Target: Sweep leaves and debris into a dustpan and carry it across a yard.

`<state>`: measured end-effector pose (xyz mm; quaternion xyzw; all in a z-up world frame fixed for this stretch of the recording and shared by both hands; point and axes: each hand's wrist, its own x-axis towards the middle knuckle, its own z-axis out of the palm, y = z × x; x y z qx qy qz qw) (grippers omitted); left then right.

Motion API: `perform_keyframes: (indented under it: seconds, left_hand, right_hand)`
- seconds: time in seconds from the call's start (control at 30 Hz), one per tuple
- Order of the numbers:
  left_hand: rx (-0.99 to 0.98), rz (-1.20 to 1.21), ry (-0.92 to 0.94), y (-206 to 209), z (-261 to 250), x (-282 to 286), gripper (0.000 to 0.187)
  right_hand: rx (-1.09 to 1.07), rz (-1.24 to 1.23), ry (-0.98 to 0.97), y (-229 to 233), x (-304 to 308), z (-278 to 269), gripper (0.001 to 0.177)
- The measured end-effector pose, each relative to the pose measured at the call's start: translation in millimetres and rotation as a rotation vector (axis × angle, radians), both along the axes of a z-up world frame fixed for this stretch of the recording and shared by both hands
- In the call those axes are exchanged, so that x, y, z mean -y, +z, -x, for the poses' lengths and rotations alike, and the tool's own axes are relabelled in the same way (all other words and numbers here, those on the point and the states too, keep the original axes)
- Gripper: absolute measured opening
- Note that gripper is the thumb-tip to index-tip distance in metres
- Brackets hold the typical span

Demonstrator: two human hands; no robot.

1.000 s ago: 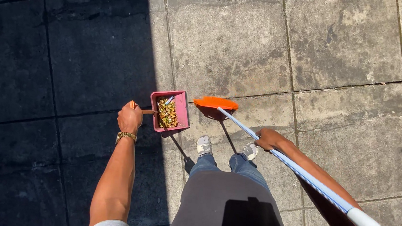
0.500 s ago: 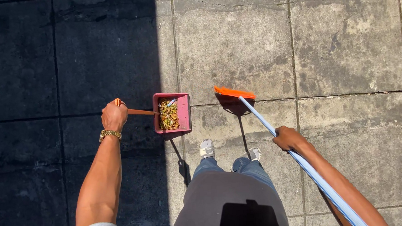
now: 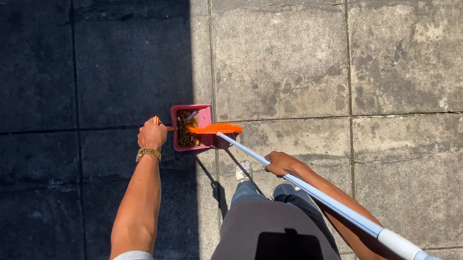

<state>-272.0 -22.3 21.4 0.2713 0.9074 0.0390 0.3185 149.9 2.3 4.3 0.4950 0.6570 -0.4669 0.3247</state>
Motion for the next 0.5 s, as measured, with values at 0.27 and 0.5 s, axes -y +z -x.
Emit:
perform_keyframes:
  seconds: [0.27, 0.5]
  left_hand:
    - [0.01, 0.019, -0.029, -4.9, 1.4, 3.2, 0.031]
    - [-0.002, -0.024, -0.076, -32.2, 6.4, -3.6, 0.028]
  right_hand:
    - [-0.062, 0.146, -0.149, 64.5, -8.6, -3.2, 0.047]
    - [0.123, -0.16, -0.067, 21.4, -32.2, -85.9, 0.035]
